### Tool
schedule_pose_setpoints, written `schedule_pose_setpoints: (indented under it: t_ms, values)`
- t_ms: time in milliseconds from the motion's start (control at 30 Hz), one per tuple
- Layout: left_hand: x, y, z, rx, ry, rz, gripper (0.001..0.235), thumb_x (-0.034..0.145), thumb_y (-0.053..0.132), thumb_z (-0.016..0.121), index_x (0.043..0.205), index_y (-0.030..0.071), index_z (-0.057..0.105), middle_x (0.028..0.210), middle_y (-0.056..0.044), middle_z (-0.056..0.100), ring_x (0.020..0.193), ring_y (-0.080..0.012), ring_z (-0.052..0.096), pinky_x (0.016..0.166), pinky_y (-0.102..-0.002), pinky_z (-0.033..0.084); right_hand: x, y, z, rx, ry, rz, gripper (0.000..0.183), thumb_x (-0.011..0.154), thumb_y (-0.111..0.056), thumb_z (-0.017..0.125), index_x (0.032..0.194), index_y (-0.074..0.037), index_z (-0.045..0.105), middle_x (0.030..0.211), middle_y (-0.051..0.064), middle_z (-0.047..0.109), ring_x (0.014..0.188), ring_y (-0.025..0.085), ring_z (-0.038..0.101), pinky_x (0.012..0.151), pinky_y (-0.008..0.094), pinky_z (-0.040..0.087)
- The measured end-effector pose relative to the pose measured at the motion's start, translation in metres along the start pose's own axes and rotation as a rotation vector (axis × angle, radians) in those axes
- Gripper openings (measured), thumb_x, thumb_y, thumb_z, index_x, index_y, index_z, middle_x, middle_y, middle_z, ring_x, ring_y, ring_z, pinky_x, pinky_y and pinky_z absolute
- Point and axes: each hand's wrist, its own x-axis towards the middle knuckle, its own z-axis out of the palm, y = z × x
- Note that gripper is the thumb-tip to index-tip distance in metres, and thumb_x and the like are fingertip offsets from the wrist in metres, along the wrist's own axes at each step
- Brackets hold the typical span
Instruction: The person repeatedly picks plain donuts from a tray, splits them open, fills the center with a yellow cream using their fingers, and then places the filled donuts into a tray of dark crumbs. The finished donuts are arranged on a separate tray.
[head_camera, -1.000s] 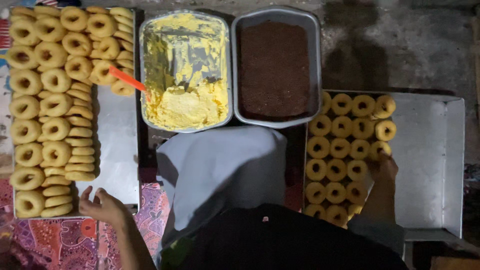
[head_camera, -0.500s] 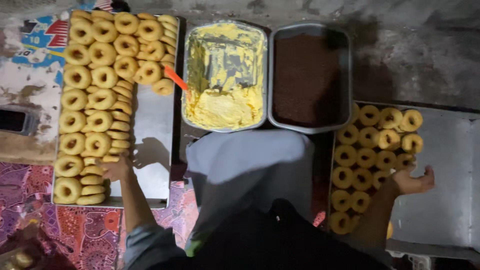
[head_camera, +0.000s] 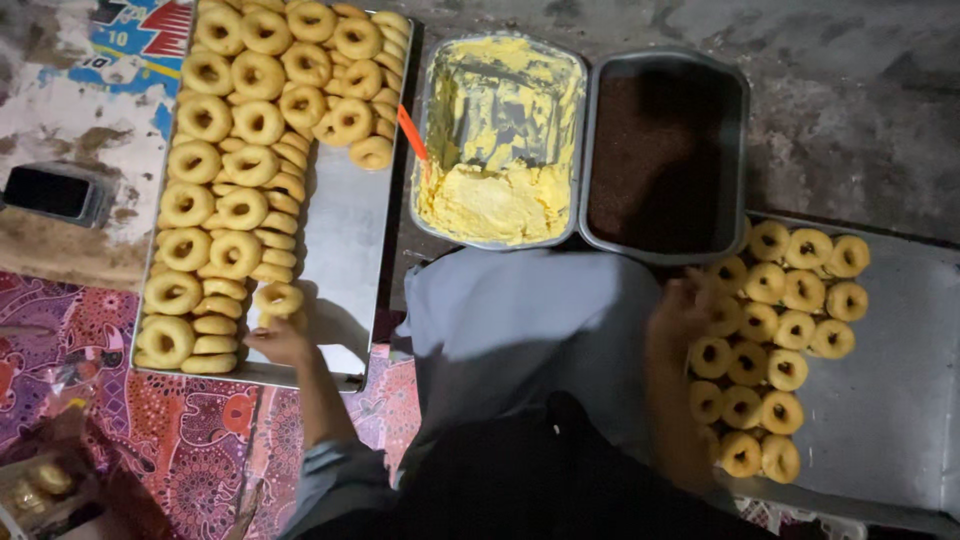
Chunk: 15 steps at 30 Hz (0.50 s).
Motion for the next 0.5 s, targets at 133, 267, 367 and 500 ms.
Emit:
schedule_pose_setpoints:
  t_ms: [133,267,367,500]
  values:
    - [-0.030,-0.006,0.013,-0.527,-0.164,-0.204,0.051,0.091,0.025,0.070,0.123,0.007,0.036,0.112,-0.016,0.058,0.093,-0.0249,0.064,0.076,-0.038,0.062,-0.035,-0.086,0.050,0.871,-0.258,0.183,0.025,0.099,0.000,0.062,0.123,-0.003,0.058,0.124,0.005,0.062,0.118,0.016,0.059,0.105,0.028,0.048]
    - [-0.030,0.008,0.031,-0.289,-0.262,-0.195,0.078,0.091,0.050,0.078,0.144,0.010,0.037,0.128,-0.022,0.062,0.108,-0.0291,0.068,0.085,-0.037,0.060,-0.056,-0.150,0.036,0.630,-0.416,0.165,0.024,0.098,0.002,0.062,0.121,-0.004,0.063,0.110,0.003,0.059,0.100,0.012,0.062,0.089,0.024,0.050]
    - [-0.009,0.031,0.043,0.132,-0.217,-0.376,0.092,0.093,0.064,0.082,0.151,0.009,0.036,0.136,-0.039,0.040,0.113,-0.0408,0.060,0.091,-0.045,0.055,-0.052,-0.175,0.022,0.519,-0.417,0.082,0.023,0.096,0.003,0.065,0.118,-0.004,0.066,0.103,0.002,0.057,0.091,0.010,0.061,0.078,0.023,0.050]
    - [0.012,0.048,0.050,0.028,-0.177,-0.634,0.094,0.075,0.054,0.086,0.137,0.003,0.039,0.130,-0.032,0.044,0.101,-0.0367,0.065,0.081,-0.045,0.065,-0.055,-0.177,0.020,0.575,-0.411,0.138,0.023,0.096,0.005,0.063,0.117,-0.004,0.065,0.104,0.002,0.058,0.090,0.010,0.060,0.079,0.023,0.049]
